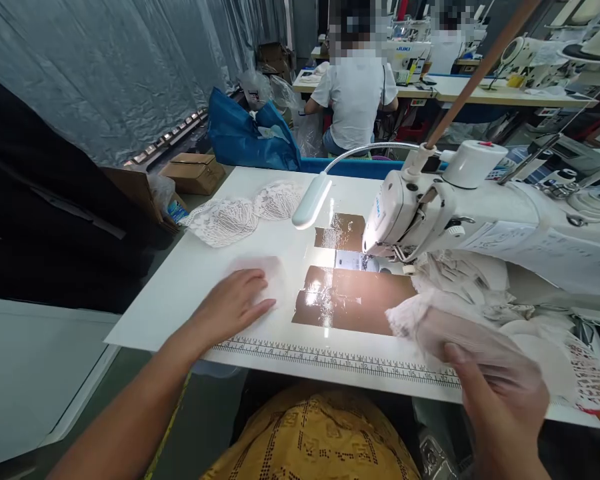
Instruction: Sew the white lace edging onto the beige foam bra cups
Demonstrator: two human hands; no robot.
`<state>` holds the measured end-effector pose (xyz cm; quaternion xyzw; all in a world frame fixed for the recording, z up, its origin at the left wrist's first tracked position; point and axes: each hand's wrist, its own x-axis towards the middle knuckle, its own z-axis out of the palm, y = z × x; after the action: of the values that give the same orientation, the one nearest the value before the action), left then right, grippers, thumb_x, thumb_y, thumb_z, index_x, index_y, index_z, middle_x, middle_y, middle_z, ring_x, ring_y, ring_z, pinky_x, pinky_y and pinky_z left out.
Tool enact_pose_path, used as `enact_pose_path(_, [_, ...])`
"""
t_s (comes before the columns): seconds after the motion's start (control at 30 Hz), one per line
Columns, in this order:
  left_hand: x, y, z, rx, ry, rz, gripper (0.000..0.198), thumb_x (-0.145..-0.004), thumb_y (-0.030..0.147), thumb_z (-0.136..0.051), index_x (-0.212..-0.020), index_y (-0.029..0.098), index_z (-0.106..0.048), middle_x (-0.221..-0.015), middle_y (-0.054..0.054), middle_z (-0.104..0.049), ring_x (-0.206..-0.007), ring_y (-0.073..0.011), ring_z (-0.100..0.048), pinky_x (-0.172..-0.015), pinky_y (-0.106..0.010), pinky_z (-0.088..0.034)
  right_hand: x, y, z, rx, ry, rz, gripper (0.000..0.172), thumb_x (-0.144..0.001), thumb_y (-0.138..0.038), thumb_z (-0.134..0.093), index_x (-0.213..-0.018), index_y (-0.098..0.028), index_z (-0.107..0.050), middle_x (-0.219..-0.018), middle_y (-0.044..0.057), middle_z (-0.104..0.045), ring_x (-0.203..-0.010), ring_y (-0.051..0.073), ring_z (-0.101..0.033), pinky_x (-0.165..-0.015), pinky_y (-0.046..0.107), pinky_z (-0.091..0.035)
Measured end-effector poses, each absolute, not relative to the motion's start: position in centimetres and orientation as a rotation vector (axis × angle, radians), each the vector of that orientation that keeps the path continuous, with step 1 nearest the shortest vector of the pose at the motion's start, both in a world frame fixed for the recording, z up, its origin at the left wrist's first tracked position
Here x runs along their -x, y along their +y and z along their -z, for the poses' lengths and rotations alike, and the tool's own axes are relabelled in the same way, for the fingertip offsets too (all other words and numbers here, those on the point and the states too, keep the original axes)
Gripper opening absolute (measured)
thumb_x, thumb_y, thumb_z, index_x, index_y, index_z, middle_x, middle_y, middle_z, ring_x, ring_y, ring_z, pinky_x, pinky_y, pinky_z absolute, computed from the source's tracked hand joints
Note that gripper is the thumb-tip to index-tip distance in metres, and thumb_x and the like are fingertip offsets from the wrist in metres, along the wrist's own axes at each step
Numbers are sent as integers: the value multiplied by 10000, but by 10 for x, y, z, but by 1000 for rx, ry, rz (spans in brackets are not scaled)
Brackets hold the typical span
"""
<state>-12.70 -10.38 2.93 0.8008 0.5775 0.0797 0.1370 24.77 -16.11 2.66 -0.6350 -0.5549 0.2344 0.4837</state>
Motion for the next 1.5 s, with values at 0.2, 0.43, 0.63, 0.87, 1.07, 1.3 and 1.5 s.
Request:
enact_pose_path(0.2, [66,-117,-56,-2261,1053,-376,756,-775,432,-702,-1432,247,-374,-1483,-110,-393,-1322,-294,-423,-1048,-416,-419,-174,-146,-26,987,-2002,-921,99,-857,-182,-550,-848,-225,-638,-814,12,-708,-699,155,-646,-627,248,-493])
enact_pose_path(0.43, [52,-110,-28,-2093,1484,-786,270,-871,172,-453,-1039,176,-665,-983,-82,-683,-893,-221,-629,-767,-324,-502,-193,-143,-31,1051,-1802,-337,184,-754,-96,-591,-797,-260,-519,-749,11,-625,-697,176,-605,-574,268,-449])
enact_pose_path(0.63, [43,-128,-38,-1411,648,-581,430,-974,338,-415,-1391,238,-454,-1057,-97,-663,-824,-177,-617,-783,-325,-509,-185,-129,-26,1267,-1639,-1185,52,-794,-266,-630,-801,-218,-611,-767,17,-660,-661,157,-599,-569,257,-463])
enact_pose_path(0.87, [42,-130,-33,-1285,928,-787,761,-821,321,-695,-1473,285,-305,-1082,-67,-595,-841,-139,-577,-741,-246,-501,-176,-132,-10,957,-1115,-1948,234,-715,-383,-751,-859,-219,-667,-712,-20,-668,-660,167,-627,-611,279,-489])
enact_pose_path(1.07, [42,-133,-21,-1091,852,-658,415,-823,372,-666,-1173,153,-628,-881,-57,-673,-796,-180,-618,-738,-290,-508,-170,-137,-12,1060,-1028,-1629,343,-661,-298,-808,-883,-240,-552,-684,-61,-560,-581,104,-519,-556,215,-437])
enact_pose_path(1.3, [34,-144,-12,-963,1031,-843,385,-874,478,-590,-1012,127,-666,-873,-70,-696,-805,-213,-637,-726,-308,-509,-182,-133,-3,1044,-1390,-1427,369,-913,-511,-474,-800,-207,-650,-755,21,-603,-712,167,-555,-682,290,-461])
enact_pose_path(1.5, [20,-142,-15,-823,1062,-1003,545,-918,616,-417,-1099,155,-644,-961,-84,-696,-1018,-267,-612,-864,-359,-497,-177,-136,-9,1084,-1423,-1343,204,-814,-388,-673,-721,-209,-641,-755,6,-618,-694,149,-555,-652,274,-460])
